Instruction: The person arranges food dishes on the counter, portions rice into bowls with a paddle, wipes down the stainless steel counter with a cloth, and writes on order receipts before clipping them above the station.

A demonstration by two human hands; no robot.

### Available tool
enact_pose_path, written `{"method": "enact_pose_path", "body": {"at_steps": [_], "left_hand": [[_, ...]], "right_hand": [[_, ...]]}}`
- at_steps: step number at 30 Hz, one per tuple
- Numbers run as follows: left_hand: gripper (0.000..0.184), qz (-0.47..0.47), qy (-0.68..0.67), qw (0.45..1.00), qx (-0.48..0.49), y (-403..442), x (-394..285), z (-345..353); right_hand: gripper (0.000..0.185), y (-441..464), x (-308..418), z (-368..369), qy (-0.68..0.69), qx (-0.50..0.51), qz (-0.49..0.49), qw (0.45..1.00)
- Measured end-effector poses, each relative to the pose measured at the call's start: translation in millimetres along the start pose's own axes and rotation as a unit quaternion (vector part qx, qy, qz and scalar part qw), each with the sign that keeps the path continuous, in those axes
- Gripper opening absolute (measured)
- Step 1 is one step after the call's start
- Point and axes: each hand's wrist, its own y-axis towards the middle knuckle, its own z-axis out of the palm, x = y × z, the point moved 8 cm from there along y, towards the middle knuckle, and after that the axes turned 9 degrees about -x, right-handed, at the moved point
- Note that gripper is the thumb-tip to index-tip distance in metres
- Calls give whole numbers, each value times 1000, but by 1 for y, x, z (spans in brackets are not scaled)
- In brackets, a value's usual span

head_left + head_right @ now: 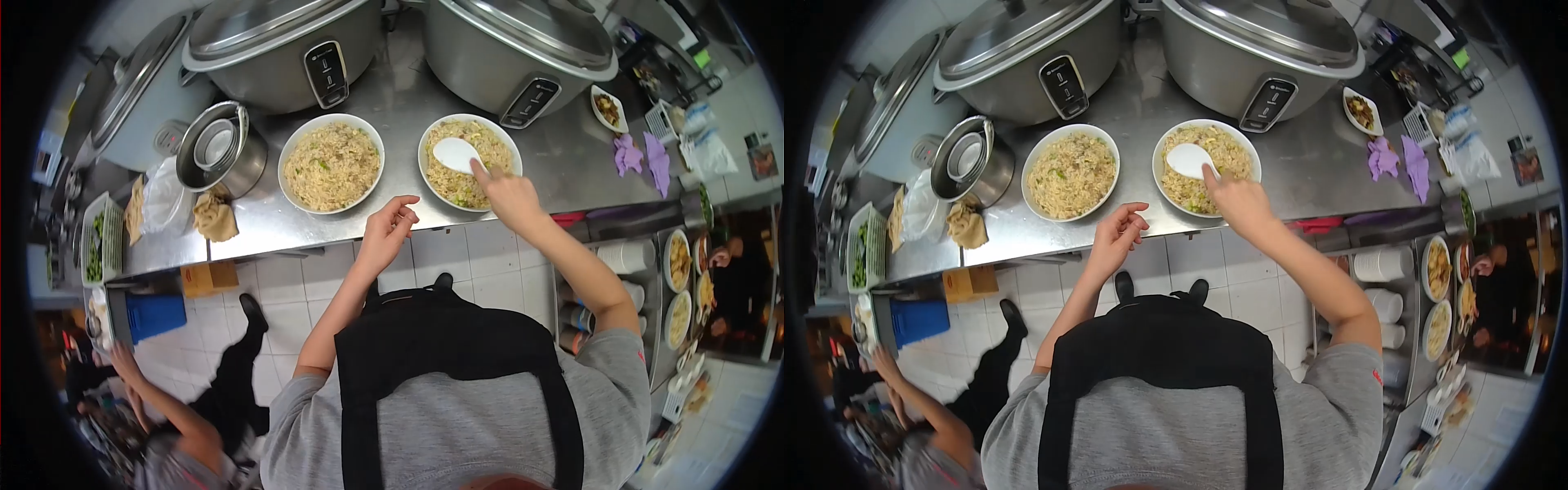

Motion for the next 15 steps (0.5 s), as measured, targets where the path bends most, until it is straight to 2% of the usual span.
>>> {"method": "enact_pose_path", "body": {"at_steps": [4, 6, 7, 9, 11, 12, 13, 14, 15], "left_hand": [[28, -23, 17, 998, -58, -10, 15, -5], [28, -34, 27, 995, -88, -16, 14, -12], [29, -33, 41, 995, -80, -19, 1, -13], [32, 27, 67, 995, -72, -28, -55, -16], [46, 175, 126, 975, -58, -43, -138, -17], [52, 247, 111, 961, -51, -55, -181, -14], [53, 287, 96, 953, -8, -68, -218, -7], [42, 413, 129, 900, -47, -89, -255, 2], [29, 476, 259, 838, -64, -111, -282, 13]], "right_hand": [[55, -29, -24, -2, 131, -26, 9, 991], [54, -40, -41, 0, 180, -84, 23, 980], [54, -42, -47, 3, 208, -111, 23, 971], [43, -39, -64, 5, 287, -180, 47, 940], [44, -8, -65, -2, 403, -107, 144, 897], [44, 4, -61, -1, 448, -64, 198, 869], [44, 22, -45, 3, 514, -69, 173, 837], [44, 46, -29, 10, 575, -72, 153, 800], [43, 71, -8, 5, 631, -75, 137, 760]]}}
